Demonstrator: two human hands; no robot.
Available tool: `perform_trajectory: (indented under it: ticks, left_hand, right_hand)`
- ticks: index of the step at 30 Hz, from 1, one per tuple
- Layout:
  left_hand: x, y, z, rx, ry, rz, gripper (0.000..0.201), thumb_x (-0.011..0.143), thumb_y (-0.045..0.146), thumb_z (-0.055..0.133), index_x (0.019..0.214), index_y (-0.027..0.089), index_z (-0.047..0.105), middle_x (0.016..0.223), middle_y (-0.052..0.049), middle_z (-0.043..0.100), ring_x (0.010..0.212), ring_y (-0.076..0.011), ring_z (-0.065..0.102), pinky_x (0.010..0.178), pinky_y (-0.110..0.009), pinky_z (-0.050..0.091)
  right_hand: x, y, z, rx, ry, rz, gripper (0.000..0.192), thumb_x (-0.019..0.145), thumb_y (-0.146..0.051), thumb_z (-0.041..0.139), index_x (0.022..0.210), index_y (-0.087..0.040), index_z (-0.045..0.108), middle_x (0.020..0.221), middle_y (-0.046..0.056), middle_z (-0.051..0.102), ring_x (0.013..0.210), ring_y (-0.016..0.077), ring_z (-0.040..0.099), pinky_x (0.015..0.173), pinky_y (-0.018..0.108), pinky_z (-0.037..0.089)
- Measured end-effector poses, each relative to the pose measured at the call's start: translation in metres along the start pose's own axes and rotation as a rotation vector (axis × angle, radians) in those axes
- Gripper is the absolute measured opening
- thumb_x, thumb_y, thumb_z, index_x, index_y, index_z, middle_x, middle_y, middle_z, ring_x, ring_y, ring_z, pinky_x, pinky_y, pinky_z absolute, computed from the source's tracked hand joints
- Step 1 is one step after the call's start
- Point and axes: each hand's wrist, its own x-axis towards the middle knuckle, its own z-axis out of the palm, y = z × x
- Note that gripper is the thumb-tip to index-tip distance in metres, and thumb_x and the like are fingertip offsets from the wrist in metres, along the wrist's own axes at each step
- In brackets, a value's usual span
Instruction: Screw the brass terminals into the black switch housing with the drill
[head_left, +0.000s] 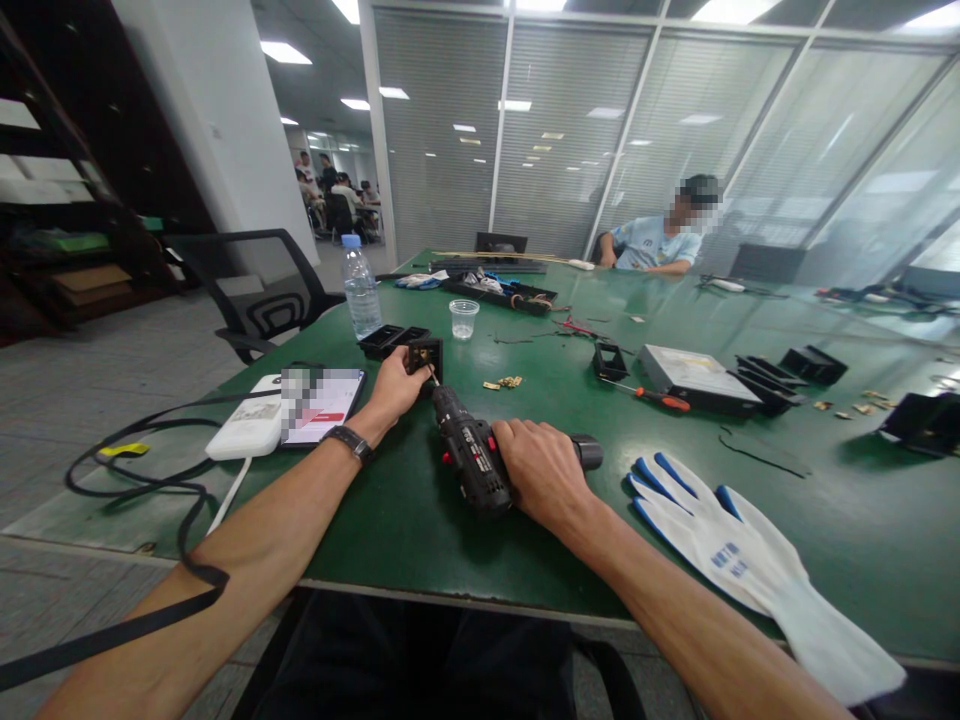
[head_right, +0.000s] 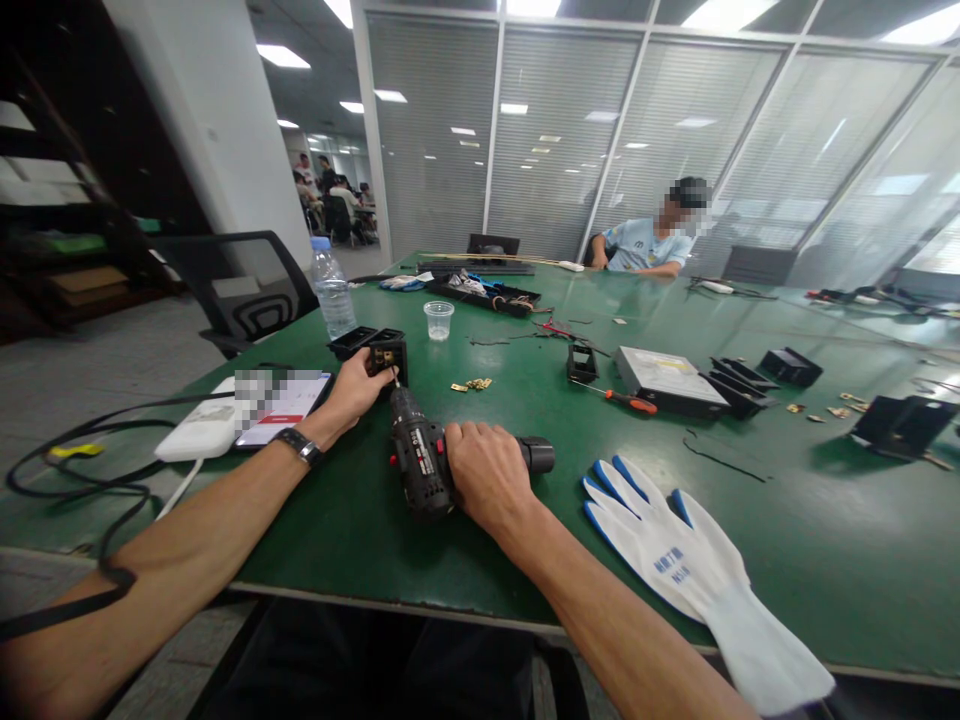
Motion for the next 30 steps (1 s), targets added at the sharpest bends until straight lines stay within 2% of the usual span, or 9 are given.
perform_trajectory:
  ticks: [17, 25, 30]
  left_hand:
    - [-0.001, 0.001, 0.000, -0.003, -0.005, 0.010, 0.038, 0.073, 0.018, 0.071, 0.110, 0.016, 0.062, 0.114, -0.010, 0.070, 0.105, -0.0217, 0.066, 0.100, -0.039, 0.048]
    - [-0.005, 0.011, -0.001, 0.030, 0.014, 0.003, 0.033, 0.072, 0.018, 0.072, 0.104, 0.016, 0.063, 0.109, -0.009, 0.071, 0.101, -0.0220, 0.065, 0.099, -0.039, 0.048]
    - [-0.003, 0.009, -0.001, 0.060, 0.019, 0.001, 0.032, 0.073, 0.019, 0.071, 0.104, 0.016, 0.063, 0.108, -0.009, 0.071, 0.099, -0.0225, 0.065, 0.097, -0.039, 0.049]
  right_hand:
    - [0.001, 0.001, 0.000, 0.003, -0.007, -0.010, 0.026, 0.085, -0.016, 0.056, 0.110, -0.020, 0.053, 0.101, 0.009, 0.068, 0.091, 0.0238, 0.064, 0.074, 0.033, 0.039]
    - [0.001, 0.002, 0.002, 0.001, -0.009, -0.016, 0.026, 0.087, -0.017, 0.054, 0.113, -0.020, 0.052, 0.102, 0.009, 0.067, 0.091, 0.0238, 0.063, 0.075, 0.033, 0.039]
    - [0.001, 0.003, 0.002, 0.003, -0.001, -0.023, 0.030, 0.085, -0.017, 0.057, 0.114, -0.021, 0.051, 0.105, 0.009, 0.066, 0.090, 0.0238, 0.063, 0.074, 0.033, 0.038]
